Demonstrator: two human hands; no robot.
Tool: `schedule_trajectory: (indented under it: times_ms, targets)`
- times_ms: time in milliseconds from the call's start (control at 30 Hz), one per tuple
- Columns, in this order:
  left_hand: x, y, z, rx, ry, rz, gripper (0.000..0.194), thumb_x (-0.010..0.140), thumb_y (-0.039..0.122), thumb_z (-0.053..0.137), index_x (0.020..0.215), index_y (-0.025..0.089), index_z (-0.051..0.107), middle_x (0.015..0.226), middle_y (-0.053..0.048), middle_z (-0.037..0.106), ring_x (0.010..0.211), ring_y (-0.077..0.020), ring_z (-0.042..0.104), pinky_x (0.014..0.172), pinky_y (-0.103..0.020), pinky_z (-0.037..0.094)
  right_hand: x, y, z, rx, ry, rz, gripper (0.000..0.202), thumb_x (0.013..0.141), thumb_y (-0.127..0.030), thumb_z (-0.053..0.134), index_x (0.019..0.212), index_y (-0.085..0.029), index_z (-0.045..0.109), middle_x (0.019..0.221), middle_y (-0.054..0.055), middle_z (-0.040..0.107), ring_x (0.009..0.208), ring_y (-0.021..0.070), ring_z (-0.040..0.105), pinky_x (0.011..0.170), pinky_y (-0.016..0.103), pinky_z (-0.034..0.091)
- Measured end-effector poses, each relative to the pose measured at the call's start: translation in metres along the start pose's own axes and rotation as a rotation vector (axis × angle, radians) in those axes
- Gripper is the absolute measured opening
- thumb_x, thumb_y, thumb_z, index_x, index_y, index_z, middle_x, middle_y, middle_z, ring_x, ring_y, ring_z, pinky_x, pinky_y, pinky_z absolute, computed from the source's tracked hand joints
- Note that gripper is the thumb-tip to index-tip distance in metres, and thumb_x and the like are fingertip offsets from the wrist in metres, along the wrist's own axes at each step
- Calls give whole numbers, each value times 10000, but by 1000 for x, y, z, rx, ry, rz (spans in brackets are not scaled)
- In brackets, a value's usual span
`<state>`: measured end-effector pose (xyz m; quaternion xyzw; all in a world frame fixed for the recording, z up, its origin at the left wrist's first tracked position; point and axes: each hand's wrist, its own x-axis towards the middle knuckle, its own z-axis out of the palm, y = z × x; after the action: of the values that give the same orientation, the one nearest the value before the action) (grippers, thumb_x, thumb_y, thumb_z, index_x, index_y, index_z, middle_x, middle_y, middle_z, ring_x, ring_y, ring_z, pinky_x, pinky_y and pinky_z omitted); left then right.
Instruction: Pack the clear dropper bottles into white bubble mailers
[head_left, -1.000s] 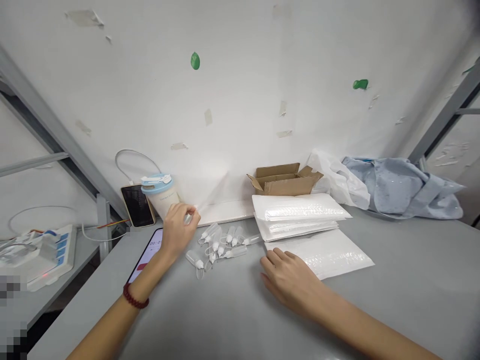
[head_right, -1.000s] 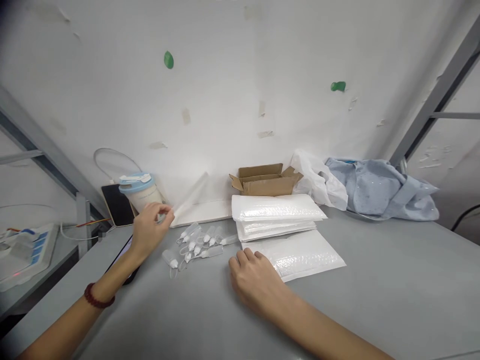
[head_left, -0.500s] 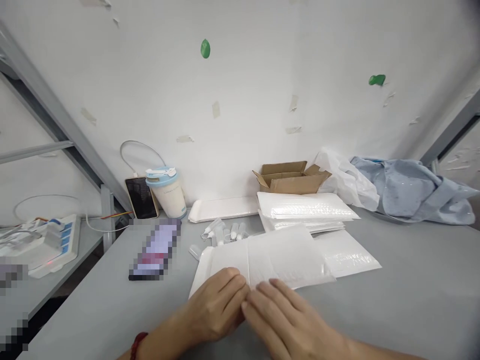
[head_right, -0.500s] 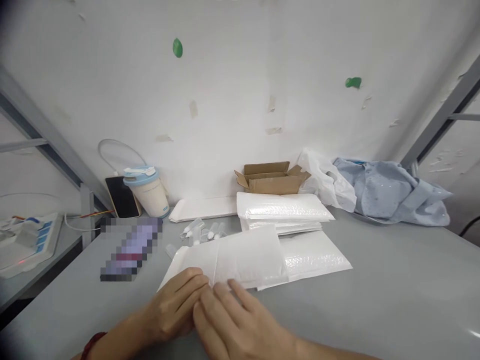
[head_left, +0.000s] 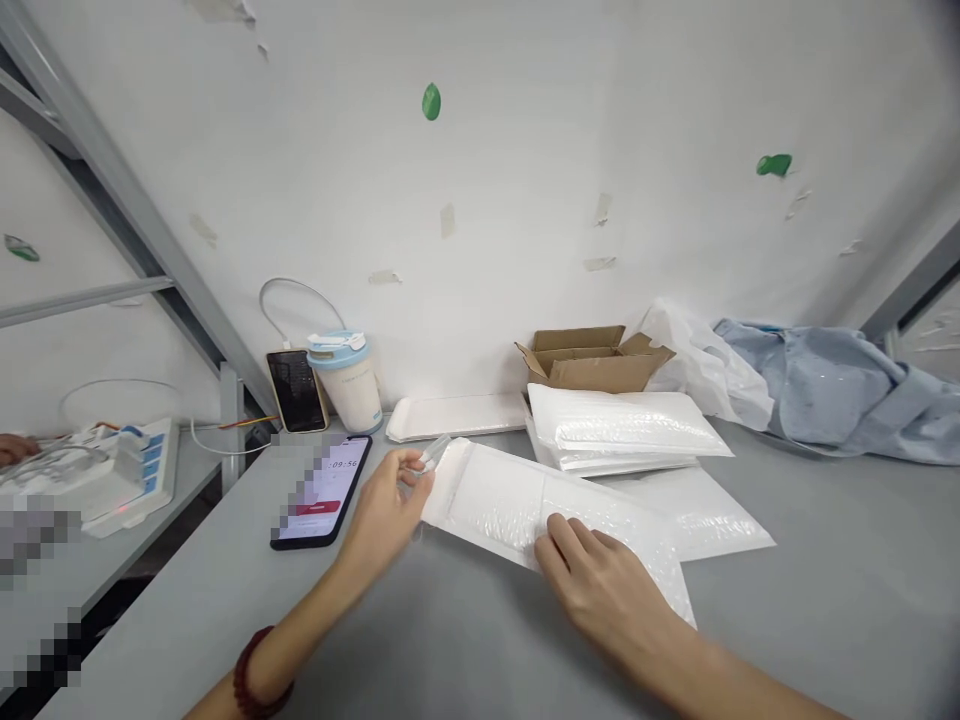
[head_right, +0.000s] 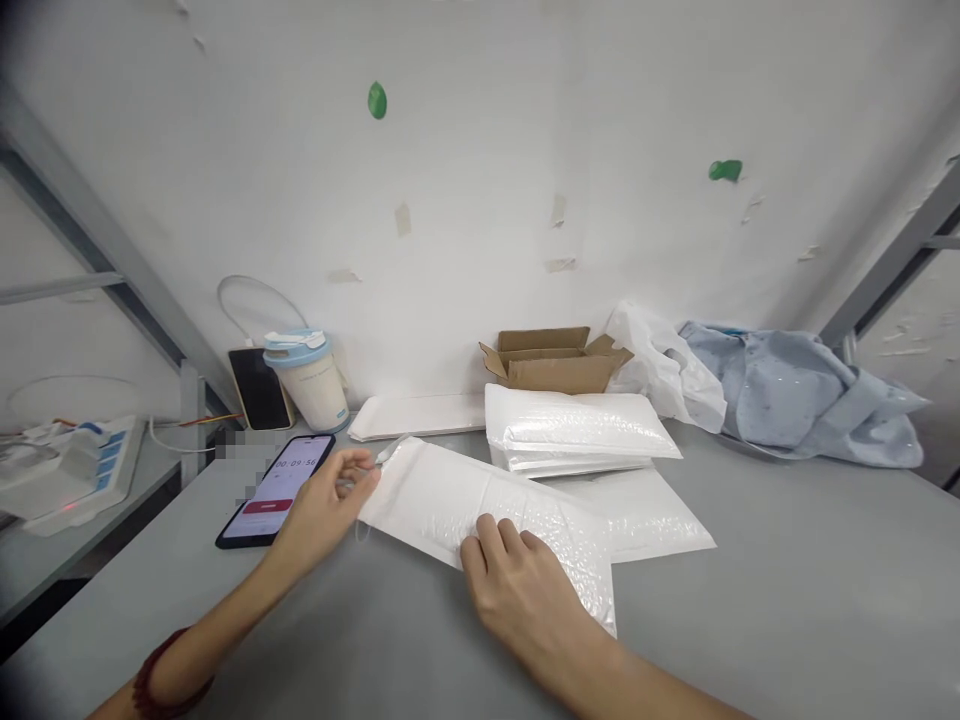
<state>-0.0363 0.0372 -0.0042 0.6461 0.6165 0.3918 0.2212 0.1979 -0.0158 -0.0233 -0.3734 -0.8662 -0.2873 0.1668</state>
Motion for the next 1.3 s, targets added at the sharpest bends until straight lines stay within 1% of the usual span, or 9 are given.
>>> schedule_trajectory:
  times_ms: [67,167,267,400,500,667,900,1100,1300]
  targets:
    - [3,2,-3,-267,-265,-208,325,799,352,524,1019,119,576,882,-90,657,796,-223,615,674,-328,474,1,-2,-1,52,-5,12,234,656,34,390,715,-187,442,680,47,524,564,174,485,432,265,376]
    - [-1,8,-2,-535,-572,-303,285,767,318,584,945,101,637,799,-75,684,756,-210,632,655,-292,464,3,-3,-6,229,-65,57,226,642,-75,478,853,-154,484,972,140,555,855,271,524,631,372,477]
    - [-10,13,3,-650,-714,-275,249,715,265,660,904,103,668,820,-65,698,797,-202,634,721,-290,464,4,-2,-12,411,-144,104,412,630,-190,530,1031,-126,459,1276,212,378,1166,377,343,874,518,392]
    - [-19,16,11,-701,-850,-284,272,663,238,722,899,111,678,814,-50,702,818,-192,631,765,-287,467,6,1,-14,508,-220,111,526,600,-240,540,1098,-111,431,1281,221,345,1232,385,249,964,586,262]
    - [-23,16,15,-680,-839,-268,246,674,277,720,852,115,670,765,-31,682,745,-162,621,703,-254,472,7,2,-14,520,-236,92,558,581,-248,552,1109,-116,432,1223,206,382,1212,379,269,973,602,223]
    - [-26,12,19,-532,-814,-244,347,762,433,603,619,118,583,497,15,547,403,-85,467,405,-196,367,7,2,-13,452,-193,61,513,606,-243,577,1088,-122,450,1197,209,376,1186,387,286,960,603,231]
    - [-25,6,23,-490,-761,-129,277,765,394,582,682,132,548,529,36,496,426,-86,445,410,-196,348,6,6,-13,434,-132,46,448,614,-189,567,1049,-143,470,1228,199,336,1179,377,293,954,582,253]
    - [-28,5,26,-461,-714,-93,276,764,337,574,592,152,463,529,55,404,480,-78,387,444,-189,297,6,8,-14,513,-95,-9,411,633,-157,561,1031,-153,457,1201,160,405,1092,326,384,899,512,354]
    - [-15,11,8,-220,-584,-102,320,800,439,495,656,155,529,513,46,476,423,-96,436,433,-207,323,6,13,-7,505,-58,32,391,647,-52,497,1017,-157,431,1130,134,472,1043,285,430,848,440,415]
